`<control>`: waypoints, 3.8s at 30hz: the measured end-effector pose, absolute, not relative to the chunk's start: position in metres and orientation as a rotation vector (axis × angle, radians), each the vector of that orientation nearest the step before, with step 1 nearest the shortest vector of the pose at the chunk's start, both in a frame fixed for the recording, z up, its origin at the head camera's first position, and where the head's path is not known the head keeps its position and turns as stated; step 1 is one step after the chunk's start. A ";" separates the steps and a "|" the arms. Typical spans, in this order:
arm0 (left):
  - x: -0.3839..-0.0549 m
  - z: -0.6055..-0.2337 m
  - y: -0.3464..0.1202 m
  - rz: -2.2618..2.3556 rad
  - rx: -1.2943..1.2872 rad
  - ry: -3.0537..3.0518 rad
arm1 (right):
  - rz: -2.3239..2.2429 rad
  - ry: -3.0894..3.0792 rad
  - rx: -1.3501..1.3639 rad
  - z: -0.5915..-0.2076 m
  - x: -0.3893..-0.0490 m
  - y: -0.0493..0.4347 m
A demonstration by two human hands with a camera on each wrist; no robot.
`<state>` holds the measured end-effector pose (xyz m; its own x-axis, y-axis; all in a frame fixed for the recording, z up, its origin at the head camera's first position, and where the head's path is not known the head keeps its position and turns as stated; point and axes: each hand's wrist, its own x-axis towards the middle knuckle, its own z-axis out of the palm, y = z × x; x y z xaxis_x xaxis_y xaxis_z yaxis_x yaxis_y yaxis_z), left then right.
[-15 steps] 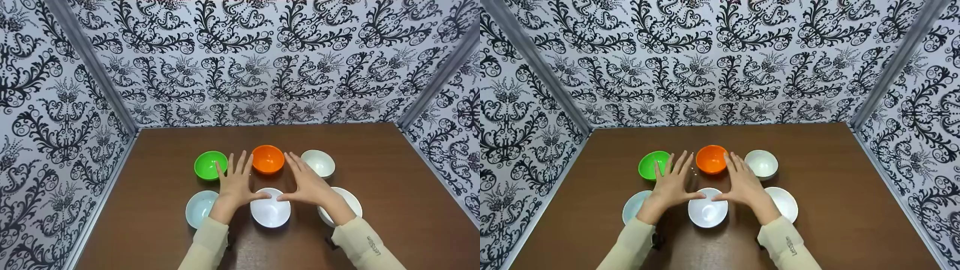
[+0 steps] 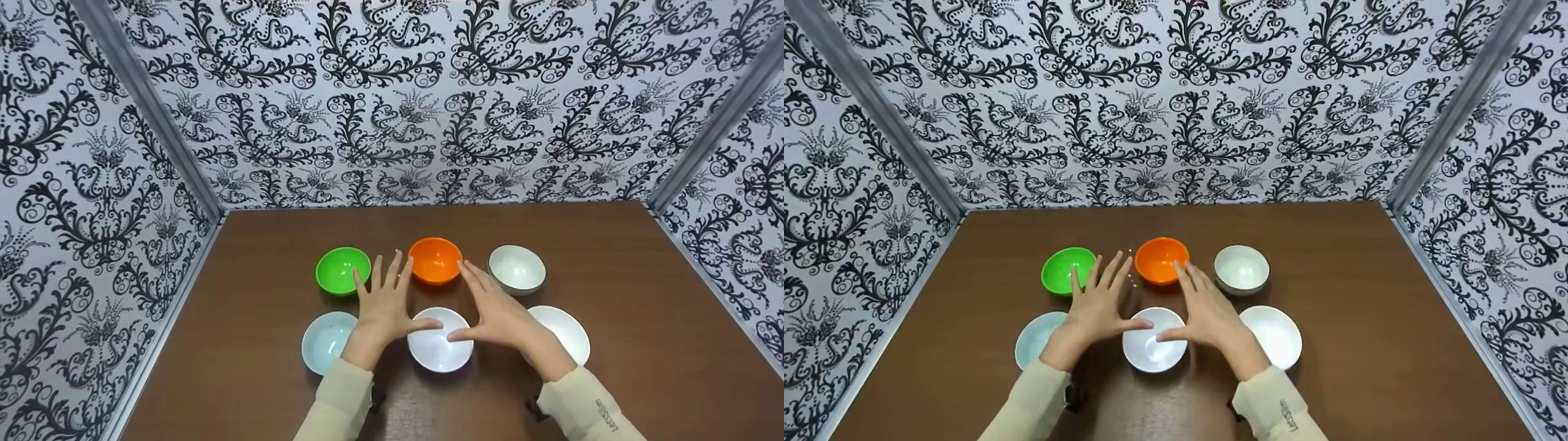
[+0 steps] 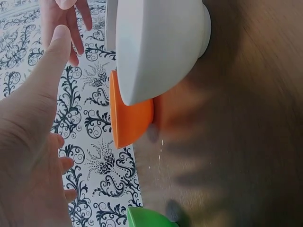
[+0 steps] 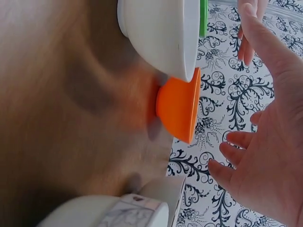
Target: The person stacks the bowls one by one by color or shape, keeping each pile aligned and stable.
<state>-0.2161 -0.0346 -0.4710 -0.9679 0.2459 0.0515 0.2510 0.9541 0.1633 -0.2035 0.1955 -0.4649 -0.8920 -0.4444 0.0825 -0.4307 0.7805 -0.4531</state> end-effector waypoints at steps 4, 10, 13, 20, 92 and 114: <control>-0.215 -0.473 -0.036 -0.259 -0.391 -3.045 | -0.749 2.926 -0.740 -0.468 -0.199 0.191; -0.212 -0.478 -0.037 -0.280 -0.383 -3.043 | -0.774 2.892 -0.751 -0.477 -0.190 0.185; -0.211 -0.479 -0.037 -0.303 -0.386 -3.034 | -0.804 2.877 -0.755 -0.482 -0.186 0.183; -0.209 -0.478 -0.040 -0.327 -0.362 -3.014 | -0.892 2.840 -0.785 -0.493 -0.179 0.180; -0.176 -0.467 -0.079 -0.439 -0.258 -2.961 | -0.986 2.795 -0.705 -0.511 -0.172 0.170; -0.160 -0.477 -0.113 -0.562 -0.169 -2.985 | -0.976 2.784 -0.643 -0.513 -0.170 0.171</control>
<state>-0.1599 -0.1129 -0.4770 -0.9889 0.0904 0.1183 0.1272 0.9257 0.3562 -0.1702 0.1711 -0.5134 -0.9022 -0.4307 0.0246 -0.3517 0.7013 -0.6201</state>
